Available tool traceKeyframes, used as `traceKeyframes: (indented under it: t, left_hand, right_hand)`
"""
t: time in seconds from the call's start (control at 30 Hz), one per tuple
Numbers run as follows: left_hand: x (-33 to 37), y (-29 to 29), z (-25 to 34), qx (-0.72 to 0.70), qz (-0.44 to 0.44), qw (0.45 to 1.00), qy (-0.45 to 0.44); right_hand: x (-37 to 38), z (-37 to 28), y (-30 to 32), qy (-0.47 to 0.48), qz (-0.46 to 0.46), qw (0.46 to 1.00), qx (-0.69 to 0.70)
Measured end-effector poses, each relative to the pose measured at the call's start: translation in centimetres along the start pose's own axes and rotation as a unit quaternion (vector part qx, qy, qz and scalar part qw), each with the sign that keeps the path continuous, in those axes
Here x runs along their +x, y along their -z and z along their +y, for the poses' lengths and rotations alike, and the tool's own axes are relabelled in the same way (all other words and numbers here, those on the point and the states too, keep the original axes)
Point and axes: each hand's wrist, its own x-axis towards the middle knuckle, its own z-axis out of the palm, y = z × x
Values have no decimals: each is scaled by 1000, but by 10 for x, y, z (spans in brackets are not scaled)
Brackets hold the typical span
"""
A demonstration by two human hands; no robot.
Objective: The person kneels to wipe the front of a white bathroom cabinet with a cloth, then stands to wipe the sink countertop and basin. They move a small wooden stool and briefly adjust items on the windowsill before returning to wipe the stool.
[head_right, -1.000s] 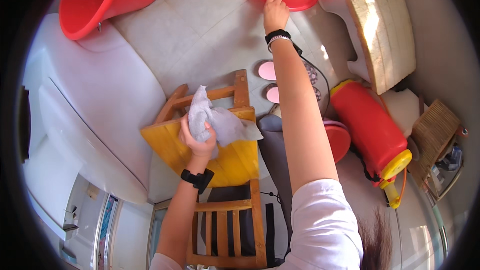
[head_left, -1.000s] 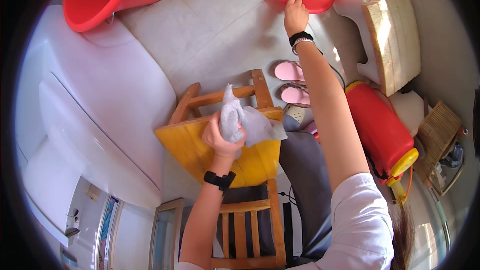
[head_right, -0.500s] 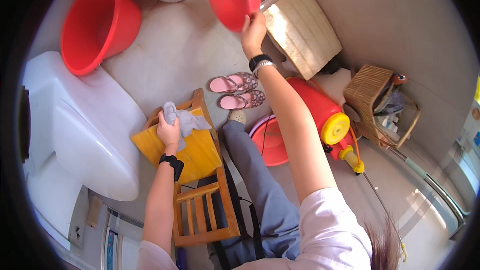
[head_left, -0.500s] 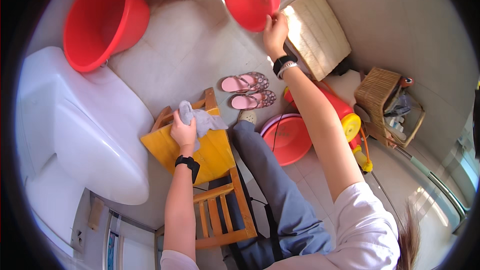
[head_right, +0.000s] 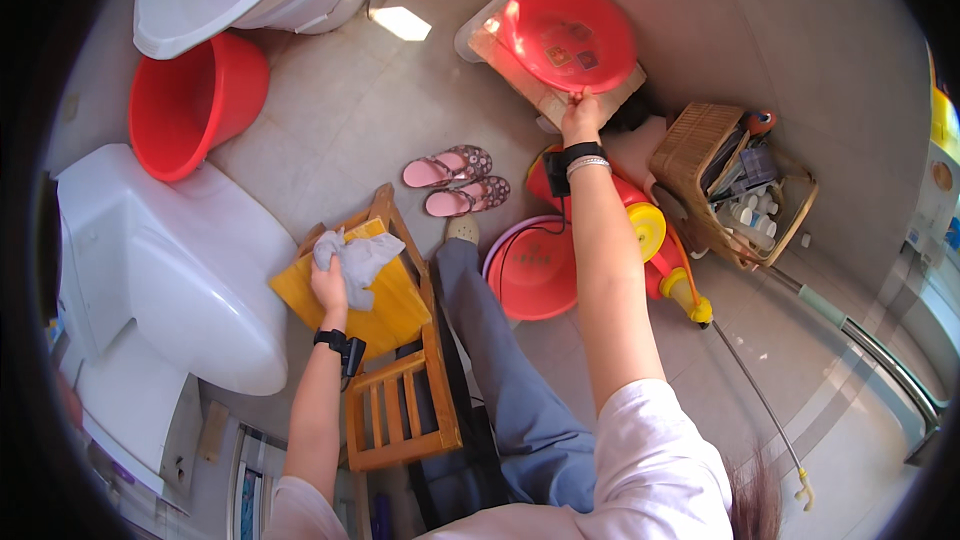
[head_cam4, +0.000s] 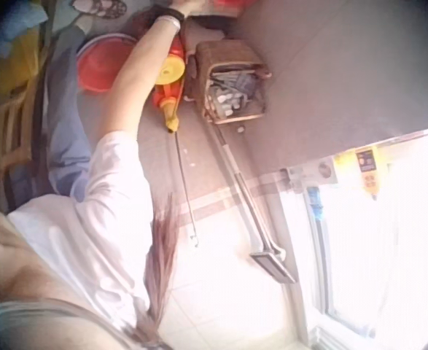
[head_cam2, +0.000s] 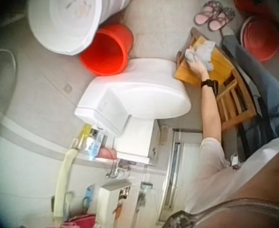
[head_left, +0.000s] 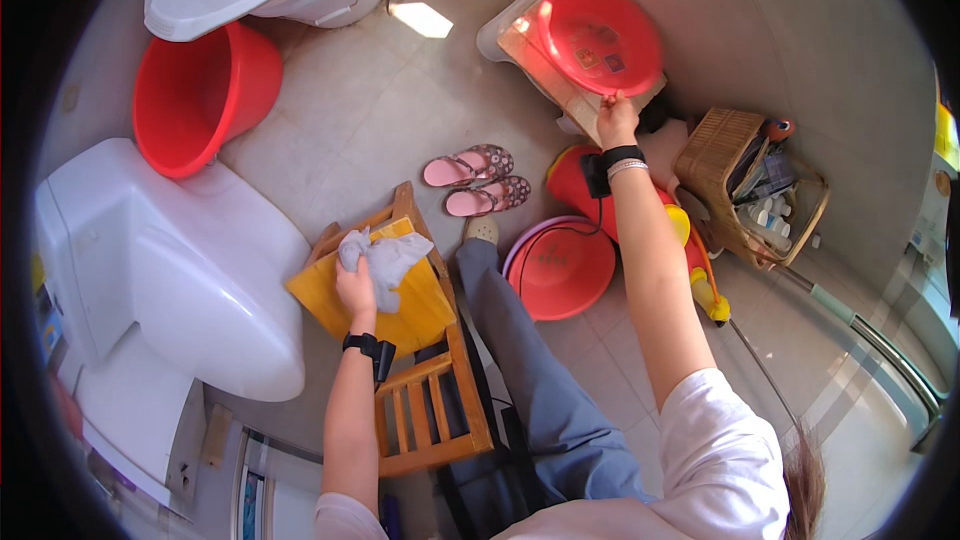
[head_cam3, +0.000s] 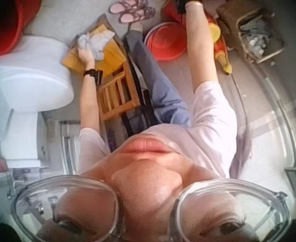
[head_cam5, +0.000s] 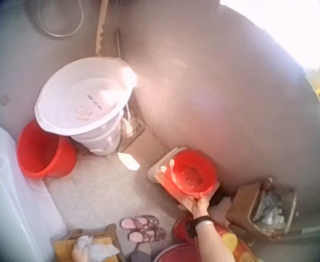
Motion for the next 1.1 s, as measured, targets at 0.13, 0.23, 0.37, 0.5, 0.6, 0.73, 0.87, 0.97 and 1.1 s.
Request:
traceKeyframes:
  t: [0.13,0.23,0.37,0.5,0.6,0.73,0.87,0.97,1.1]
  left_hand:
    - [-16,4,6,12,-32,999,15]
    - [-29,7,15,-4,-34,999,10]
    - [-43,14,25,-26,-47,999,8]
    - [-54,22,30,-64,-45,997,8]
    - [-63,30,33,-69,-30,997,12]
    - [-72,45,32,-73,-20,997,25]
    - [-76,69,26,-54,-3,998,33]
    - [-77,90,26,-66,13,997,25]
    - [-82,120,36,-66,20,997,19]
  right_hand:
    - [10,-8,26,-73,9,997,-30]
    - [14,-3,30,-104,-54,990,-84]
    - [7,12,17,-182,-81,972,-125]
    - [-17,31,-8,-242,-115,950,-159]
    - [-35,41,-28,-266,-121,940,-174]
    - [-50,44,-46,-328,-130,925,-140]
    - [-60,41,-51,-351,-141,916,-131]
    - [-69,37,-42,-351,-128,917,-139]
    - [-93,29,-20,-329,-96,932,-121]
